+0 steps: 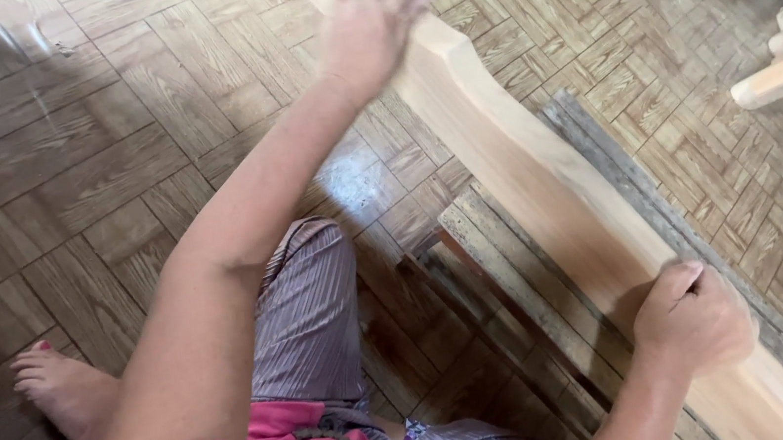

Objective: Hand sanding a long, curved wooden furniture component to smooth the surface using sandpaper.

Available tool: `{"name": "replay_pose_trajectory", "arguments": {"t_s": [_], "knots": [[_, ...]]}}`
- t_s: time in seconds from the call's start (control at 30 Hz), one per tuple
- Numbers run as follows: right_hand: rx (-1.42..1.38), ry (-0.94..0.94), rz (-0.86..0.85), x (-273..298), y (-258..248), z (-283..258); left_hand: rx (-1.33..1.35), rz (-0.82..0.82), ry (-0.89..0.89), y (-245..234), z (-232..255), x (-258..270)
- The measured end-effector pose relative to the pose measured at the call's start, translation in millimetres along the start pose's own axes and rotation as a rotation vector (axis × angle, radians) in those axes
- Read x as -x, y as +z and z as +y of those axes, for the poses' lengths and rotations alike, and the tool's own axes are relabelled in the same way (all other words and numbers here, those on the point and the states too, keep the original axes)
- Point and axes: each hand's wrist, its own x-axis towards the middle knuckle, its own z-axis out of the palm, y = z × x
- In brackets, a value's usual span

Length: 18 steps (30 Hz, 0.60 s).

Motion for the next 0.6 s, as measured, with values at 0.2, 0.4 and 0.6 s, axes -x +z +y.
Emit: {"name": "replay_pose_trajectory", "arguments": {"t_s": [0.2, 0.4, 0.6], "knots": [[0.031, -0.056, 0.074, -1.7, 2.8, -0.7, 0.449, -0.220, 0.250, -10.4, 53.0, 5.6], [0.022, -0.067, 0.075, -0.3, 0.9, 0.1, 0.124, -0.317, 0.255, 18.7, -1.6, -36.0], [-0.034, -0.079, 0.059, -0.1, -0.9, -0.2, 0.403, -0.544, -0.076, 34.1, -16.9, -47.0]]}}
